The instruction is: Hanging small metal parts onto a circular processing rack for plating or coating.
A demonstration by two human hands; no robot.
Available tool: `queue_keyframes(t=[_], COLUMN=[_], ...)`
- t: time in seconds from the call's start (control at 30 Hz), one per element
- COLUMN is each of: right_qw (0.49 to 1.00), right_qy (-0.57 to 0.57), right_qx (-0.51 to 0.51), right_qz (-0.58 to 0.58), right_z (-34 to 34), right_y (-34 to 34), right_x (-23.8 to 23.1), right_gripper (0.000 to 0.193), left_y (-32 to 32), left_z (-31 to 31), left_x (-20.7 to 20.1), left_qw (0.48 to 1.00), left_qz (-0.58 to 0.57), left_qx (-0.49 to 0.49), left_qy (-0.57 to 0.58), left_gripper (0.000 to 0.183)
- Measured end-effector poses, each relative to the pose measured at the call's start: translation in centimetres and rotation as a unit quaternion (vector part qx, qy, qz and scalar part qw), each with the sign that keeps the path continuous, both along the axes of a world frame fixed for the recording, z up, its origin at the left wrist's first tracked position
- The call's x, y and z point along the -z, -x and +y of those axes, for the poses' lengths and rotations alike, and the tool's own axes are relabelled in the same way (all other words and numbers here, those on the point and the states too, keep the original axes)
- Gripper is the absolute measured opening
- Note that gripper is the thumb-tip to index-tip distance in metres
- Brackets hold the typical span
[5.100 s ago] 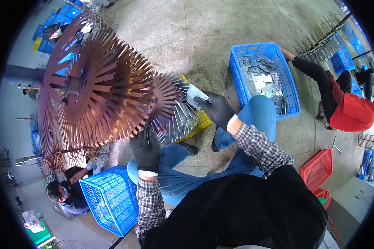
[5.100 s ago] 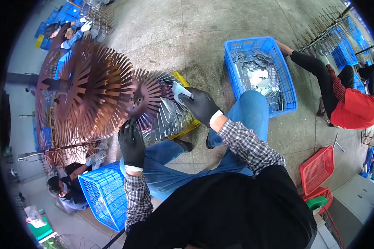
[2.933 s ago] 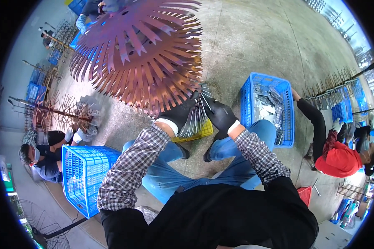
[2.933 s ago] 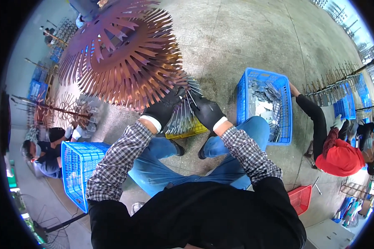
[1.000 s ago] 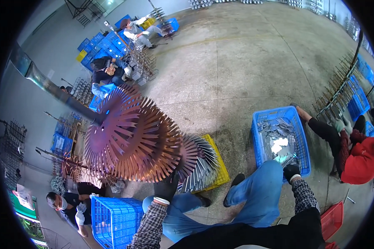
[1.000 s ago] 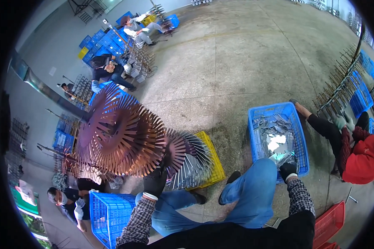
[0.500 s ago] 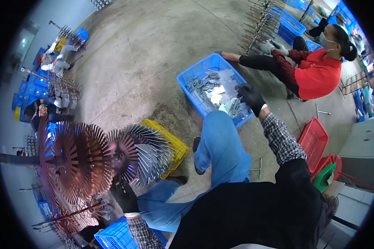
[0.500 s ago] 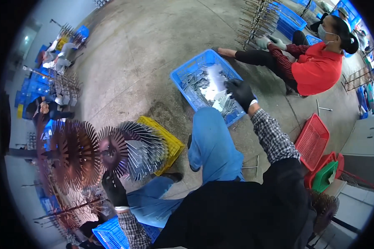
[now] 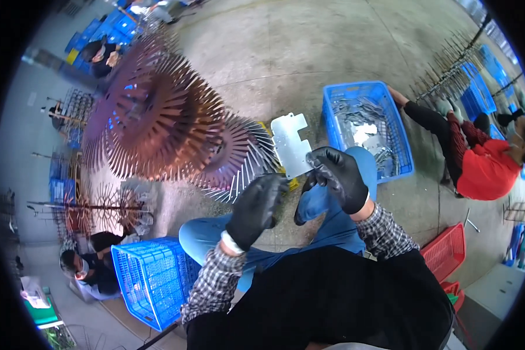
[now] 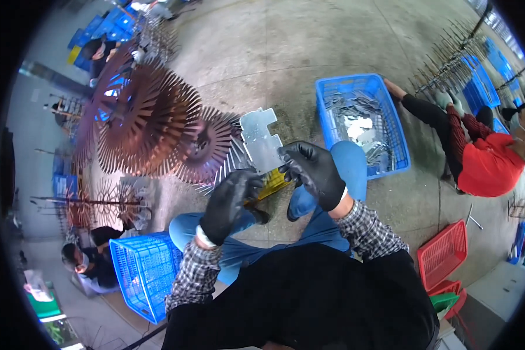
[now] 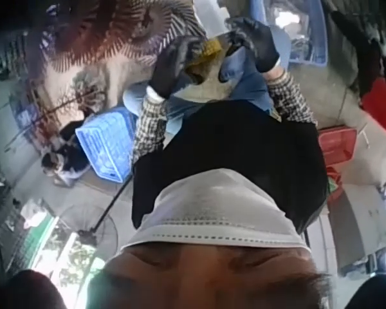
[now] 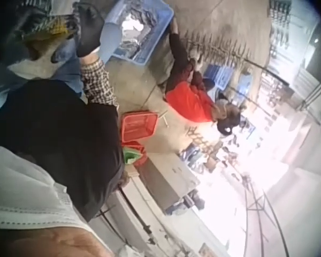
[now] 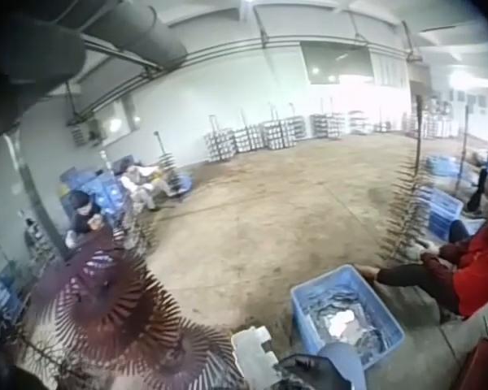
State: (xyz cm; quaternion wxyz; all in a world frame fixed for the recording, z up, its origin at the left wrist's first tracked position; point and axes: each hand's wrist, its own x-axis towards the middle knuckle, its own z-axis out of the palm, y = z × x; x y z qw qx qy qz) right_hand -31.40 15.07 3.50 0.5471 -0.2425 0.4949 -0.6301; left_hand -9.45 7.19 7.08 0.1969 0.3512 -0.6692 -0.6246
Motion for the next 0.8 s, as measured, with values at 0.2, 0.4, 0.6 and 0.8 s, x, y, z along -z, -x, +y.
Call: queue_keyframes(t=[0.2,0.4,0.6,0.8], right_qw=[0.98,0.647,0.627,0.821], right_qy=[0.037,0.216,0.206,0.073], right_qx=[-0.004,0.031,-0.081,-0.07], right_qz=[0.196,0.731,0.747,0.562], right_z=[0.8,-0.4,-1.2,-5.5], right_y=[-2.4,-0.8,-1.2,1.2], right_x=[1.4,-0.5,2.7,5.4], right_gripper=[0.025,0.033,0.046,0.028], left_y=[0.4,-1.7,-1.0,-3.9], left_z=[0.6,-0.6,-1.2,-4.1], left_x=[2.5,3.3,3.9,0.9], left_qw=[0.974,0.941,0.962,0.998], left_qz=[0.051,0.024,-0.019,-0.027], left_qx=[-0.12,-0.077,0.001,-0.048], left_qy=[-0.188,-0.33,-0.271,0.001], left_gripper=[0.024,0.028,0.033,0.042])
